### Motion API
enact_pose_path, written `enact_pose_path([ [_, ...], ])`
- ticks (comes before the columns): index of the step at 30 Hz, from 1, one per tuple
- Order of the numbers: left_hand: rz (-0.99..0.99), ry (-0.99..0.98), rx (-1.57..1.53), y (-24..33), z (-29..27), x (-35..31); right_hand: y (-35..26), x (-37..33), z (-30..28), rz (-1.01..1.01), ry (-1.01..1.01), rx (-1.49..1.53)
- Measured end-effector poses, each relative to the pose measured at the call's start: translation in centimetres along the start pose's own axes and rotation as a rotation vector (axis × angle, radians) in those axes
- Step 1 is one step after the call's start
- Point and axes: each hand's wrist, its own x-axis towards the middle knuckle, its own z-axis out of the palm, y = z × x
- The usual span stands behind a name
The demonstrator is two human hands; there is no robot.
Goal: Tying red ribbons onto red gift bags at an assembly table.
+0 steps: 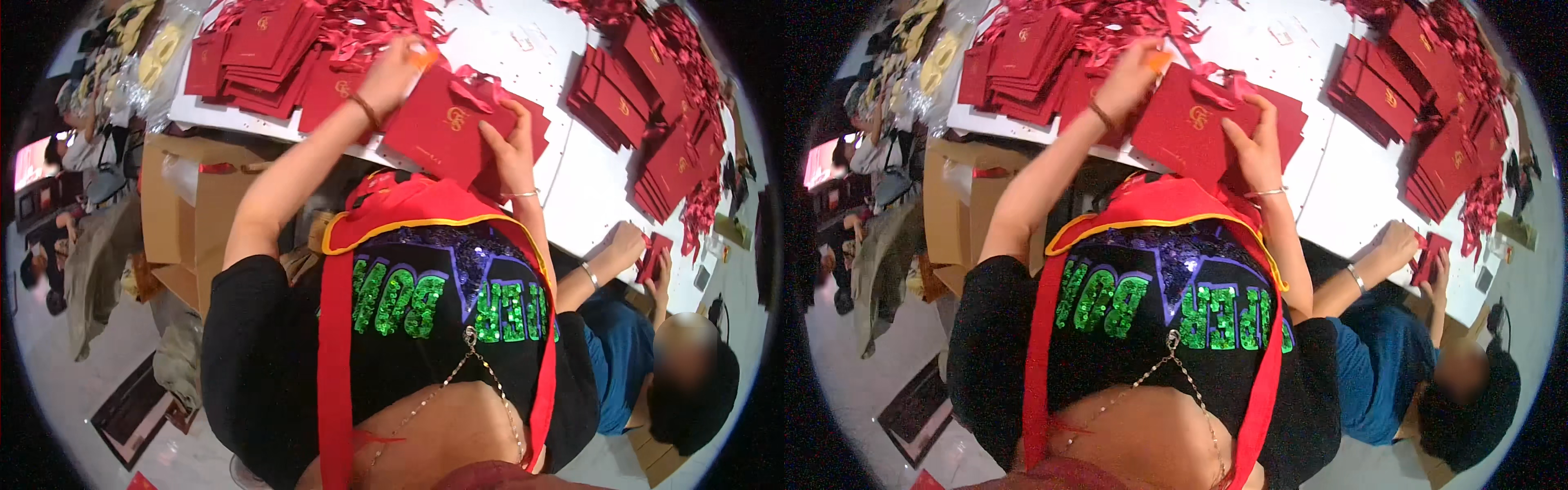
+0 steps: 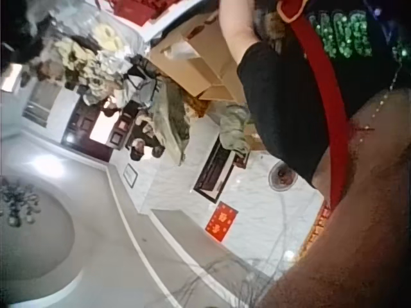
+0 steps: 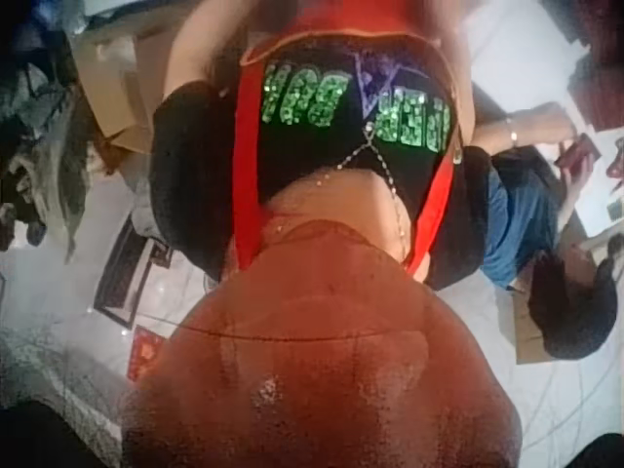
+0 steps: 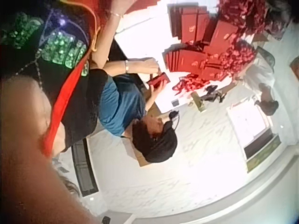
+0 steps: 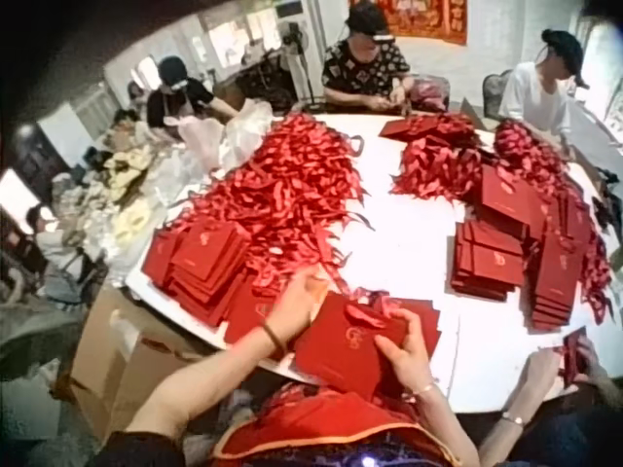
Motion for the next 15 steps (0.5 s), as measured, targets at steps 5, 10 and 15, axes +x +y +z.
enact_pose_path([
  [5, -0.095, 0.023, -0.169, -2.7, 1.6, -4.1, -1.9, 0.6, 1.7, 0.061, 0.102, 0.010],
  [10, -0.071, 0.137, -0.271, -2.5, 1.1, -5.1, -1.8, 1.5, 2.7, -0.103, 0.153, -0.212],
  [15, 0.069, 0.334, -0.036, -4.1, -4.5, -4.2, -3.3, 2.7, 4.3, 0.116, -0.139, -0.010],
])
